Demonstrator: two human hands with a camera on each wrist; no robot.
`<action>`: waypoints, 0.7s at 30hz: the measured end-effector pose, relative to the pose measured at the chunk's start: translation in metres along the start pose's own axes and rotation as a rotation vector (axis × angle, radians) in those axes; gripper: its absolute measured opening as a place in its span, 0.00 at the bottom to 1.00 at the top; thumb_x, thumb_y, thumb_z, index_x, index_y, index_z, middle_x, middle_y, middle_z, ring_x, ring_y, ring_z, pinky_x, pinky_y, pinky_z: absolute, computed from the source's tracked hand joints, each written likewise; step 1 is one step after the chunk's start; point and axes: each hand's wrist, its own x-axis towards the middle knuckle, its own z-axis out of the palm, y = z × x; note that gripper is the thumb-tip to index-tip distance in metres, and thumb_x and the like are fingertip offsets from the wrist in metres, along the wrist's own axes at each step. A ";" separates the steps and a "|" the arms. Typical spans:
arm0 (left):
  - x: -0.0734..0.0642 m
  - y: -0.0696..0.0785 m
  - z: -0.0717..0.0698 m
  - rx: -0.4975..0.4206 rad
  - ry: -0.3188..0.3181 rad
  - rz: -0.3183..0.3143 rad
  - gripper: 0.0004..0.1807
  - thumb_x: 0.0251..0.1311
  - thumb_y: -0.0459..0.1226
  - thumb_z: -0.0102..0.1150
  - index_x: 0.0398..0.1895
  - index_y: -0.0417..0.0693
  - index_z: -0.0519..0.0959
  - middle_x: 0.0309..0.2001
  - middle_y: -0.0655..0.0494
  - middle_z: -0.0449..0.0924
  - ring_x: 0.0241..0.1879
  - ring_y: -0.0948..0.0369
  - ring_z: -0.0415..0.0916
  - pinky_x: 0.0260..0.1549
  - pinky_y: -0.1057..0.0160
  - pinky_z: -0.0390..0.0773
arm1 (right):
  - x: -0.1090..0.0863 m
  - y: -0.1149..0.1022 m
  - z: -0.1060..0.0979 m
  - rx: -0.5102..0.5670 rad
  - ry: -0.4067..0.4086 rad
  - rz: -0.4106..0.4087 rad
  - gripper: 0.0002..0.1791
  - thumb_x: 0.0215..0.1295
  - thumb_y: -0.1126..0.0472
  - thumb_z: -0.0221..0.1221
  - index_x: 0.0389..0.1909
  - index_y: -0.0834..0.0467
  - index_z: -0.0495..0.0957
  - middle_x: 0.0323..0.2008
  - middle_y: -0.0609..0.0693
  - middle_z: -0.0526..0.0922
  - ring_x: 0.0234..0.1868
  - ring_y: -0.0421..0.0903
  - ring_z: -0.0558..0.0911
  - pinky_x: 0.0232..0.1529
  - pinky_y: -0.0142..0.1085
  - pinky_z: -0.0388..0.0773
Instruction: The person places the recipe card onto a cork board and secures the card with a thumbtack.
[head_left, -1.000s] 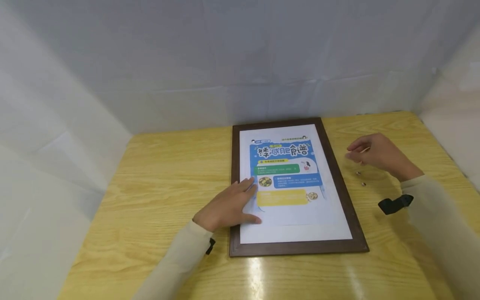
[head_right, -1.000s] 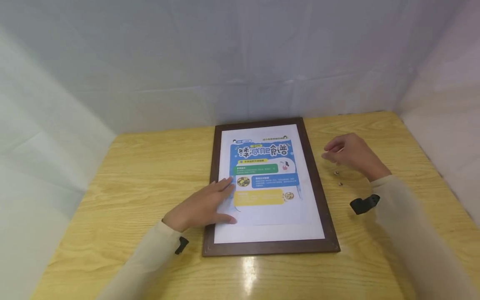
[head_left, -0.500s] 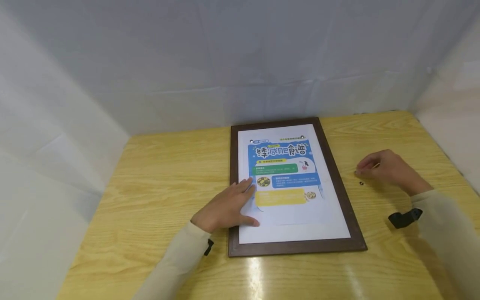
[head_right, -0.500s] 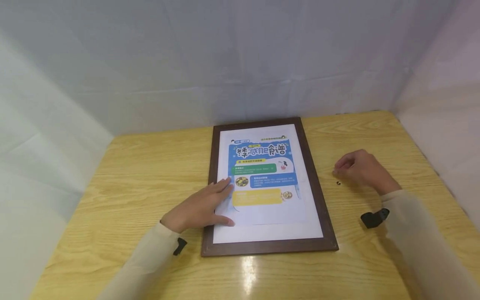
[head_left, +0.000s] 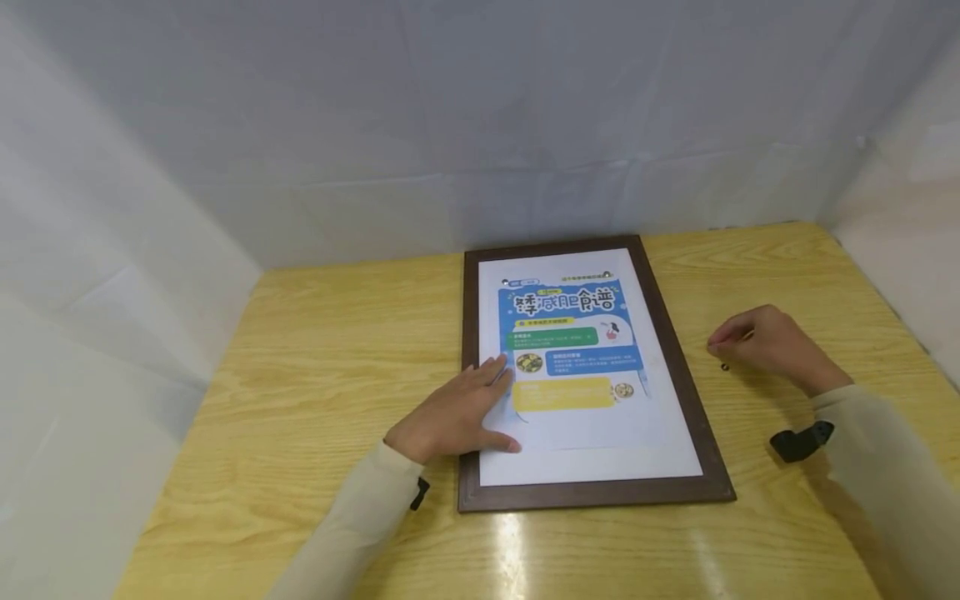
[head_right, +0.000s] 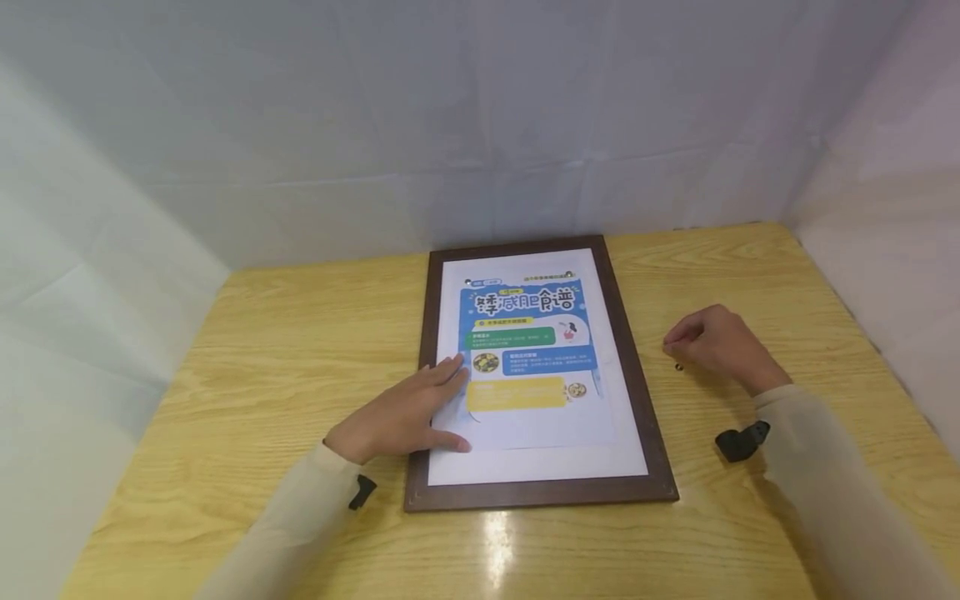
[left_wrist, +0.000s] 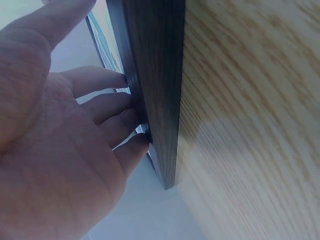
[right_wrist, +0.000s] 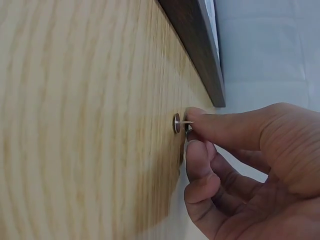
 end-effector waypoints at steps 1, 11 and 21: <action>0.000 0.000 0.000 -0.001 0.001 0.003 0.57 0.58 0.58 0.69 0.78 0.34 0.53 0.80 0.42 0.41 0.79 0.50 0.41 0.77 0.51 0.43 | 0.000 -0.001 0.000 -0.004 0.001 -0.003 0.09 0.68 0.60 0.66 0.40 0.63 0.88 0.38 0.54 0.89 0.36 0.45 0.82 0.36 0.38 0.78; 0.000 0.000 0.001 0.007 -0.001 -0.001 0.56 0.58 0.58 0.68 0.79 0.35 0.53 0.80 0.43 0.41 0.79 0.49 0.41 0.77 0.51 0.43 | 0.007 -0.023 0.002 -0.033 0.041 -0.028 0.09 0.69 0.60 0.65 0.41 0.63 0.87 0.40 0.55 0.88 0.39 0.49 0.82 0.36 0.39 0.79; 0.000 0.000 0.000 -0.003 -0.001 -0.001 0.57 0.58 0.58 0.69 0.79 0.36 0.52 0.80 0.43 0.40 0.79 0.50 0.41 0.77 0.52 0.42 | 0.016 -0.065 0.015 0.021 0.027 -0.056 0.09 0.70 0.62 0.63 0.42 0.64 0.85 0.40 0.57 0.86 0.36 0.51 0.81 0.32 0.38 0.79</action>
